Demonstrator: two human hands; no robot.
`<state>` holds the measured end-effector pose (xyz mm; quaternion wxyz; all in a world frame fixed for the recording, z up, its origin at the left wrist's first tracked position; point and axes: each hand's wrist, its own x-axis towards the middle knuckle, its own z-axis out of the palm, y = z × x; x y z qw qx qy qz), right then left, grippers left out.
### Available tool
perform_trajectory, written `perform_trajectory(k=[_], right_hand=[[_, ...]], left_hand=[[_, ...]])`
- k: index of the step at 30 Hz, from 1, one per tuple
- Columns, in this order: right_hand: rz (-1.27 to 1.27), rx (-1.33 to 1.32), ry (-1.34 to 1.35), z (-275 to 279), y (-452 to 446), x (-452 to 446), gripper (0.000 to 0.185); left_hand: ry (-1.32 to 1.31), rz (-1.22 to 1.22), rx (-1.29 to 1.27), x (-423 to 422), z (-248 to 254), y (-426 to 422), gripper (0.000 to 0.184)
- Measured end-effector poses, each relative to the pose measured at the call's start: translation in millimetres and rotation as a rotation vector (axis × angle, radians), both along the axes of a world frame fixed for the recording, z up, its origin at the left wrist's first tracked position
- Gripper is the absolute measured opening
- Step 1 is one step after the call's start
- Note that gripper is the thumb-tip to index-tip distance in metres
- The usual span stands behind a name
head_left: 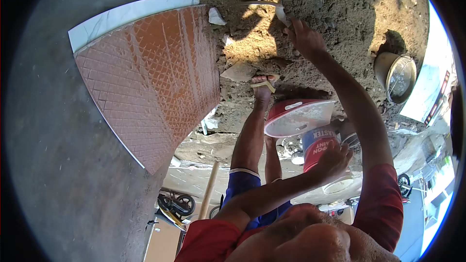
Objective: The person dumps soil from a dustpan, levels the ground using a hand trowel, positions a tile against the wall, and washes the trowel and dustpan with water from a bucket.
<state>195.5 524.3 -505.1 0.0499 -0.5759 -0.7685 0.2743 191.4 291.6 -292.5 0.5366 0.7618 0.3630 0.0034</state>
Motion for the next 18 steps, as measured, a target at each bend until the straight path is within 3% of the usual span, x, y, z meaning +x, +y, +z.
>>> perform_trajectory(k=[5,7,9,11,12,14,16,17,18], right_hand=[[-0.006,-0.039,-0.316,-17.4,77.0,59.0,0.043],[0.013,0.159,-0.356,-31.6,103.5,74.7,0.045],[-0.245,0.016,-0.280,-35.6,147.4,101.6,0.042],[-0.267,0.135,0.251,-110.3,185.8,164.1,0.036],[-0.276,0.133,0.250,-101.2,193.3,167.6,0.036],[-0.628,-0.188,0.570,-71.1,221.7,171.3,0.031],[0.423,-0.317,1.520,-140.4,255.9,254.2,0.029],[0.422,-0.317,1.530,-145.9,250.8,261.1,0.029],[0.260,-0.264,1.223,-142.9,249.4,264.1,0.030]], left_hand=[[0.010,0.007,0.039,2.5,-5.3,-1.4,0.049],[-0.002,-0.031,-0.027,0.5,-7.5,4.9,0.049],[0.000,0.010,-0.054,-1.9,-8.6,3.0,0.048],[0.012,-0.010,-0.012,-2.2,-9.9,-0.2,0.047],[0.023,-0.018,0.023,-2.6,-8.7,-1.9,0.045],[0.016,-0.041,-0.010,-8.6,-2.2,9.0,0.044],[0.020,-0.063,-0.042,-14.0,-2.6,10.2,0.043],[0.013,-0.046,-0.027,-14.5,-4.4,6.3,0.042],[0.007,-0.033,-0.016,-15.5,-7.0,6.6,0.042]])
